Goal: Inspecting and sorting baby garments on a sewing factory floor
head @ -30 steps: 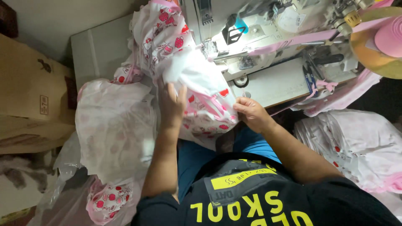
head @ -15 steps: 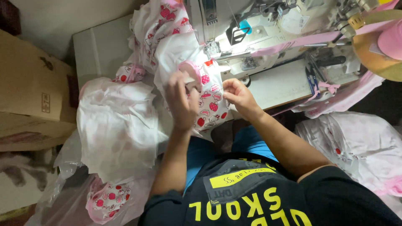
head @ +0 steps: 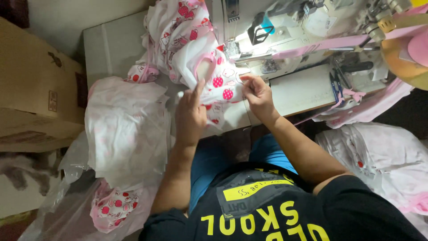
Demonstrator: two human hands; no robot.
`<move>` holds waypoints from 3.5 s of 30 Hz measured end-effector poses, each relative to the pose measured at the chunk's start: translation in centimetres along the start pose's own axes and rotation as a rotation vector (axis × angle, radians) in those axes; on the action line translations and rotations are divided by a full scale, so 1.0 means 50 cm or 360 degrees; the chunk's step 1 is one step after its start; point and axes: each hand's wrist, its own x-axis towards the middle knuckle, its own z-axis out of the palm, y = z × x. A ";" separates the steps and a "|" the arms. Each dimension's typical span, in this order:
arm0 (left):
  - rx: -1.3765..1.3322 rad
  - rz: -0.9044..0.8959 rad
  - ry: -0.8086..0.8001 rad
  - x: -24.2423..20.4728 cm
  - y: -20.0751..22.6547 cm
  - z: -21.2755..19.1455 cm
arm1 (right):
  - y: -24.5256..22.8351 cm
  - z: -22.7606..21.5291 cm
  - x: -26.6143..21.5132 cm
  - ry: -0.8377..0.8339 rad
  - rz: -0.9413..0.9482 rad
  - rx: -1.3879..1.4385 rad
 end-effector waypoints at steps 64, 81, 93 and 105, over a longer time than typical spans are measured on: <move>0.0577 0.0057 0.0343 0.105 0.048 0.207 | -0.045 -0.094 -0.083 0.0113 0.1029 0.0705; 0.0316 -0.0147 0.0335 0.056 -0.082 0.084 | -0.032 -0.099 -0.162 -0.0084 0.1123 0.0663; 0.0167 -0.0107 0.0507 0.072 -0.112 0.157 | 0.002 -0.016 -0.067 -0.0091 0.0704 0.0338; -0.0528 -0.0217 -0.0087 -0.009 -0.111 0.076 | 0.008 0.010 0.017 0.0059 0.0268 0.0380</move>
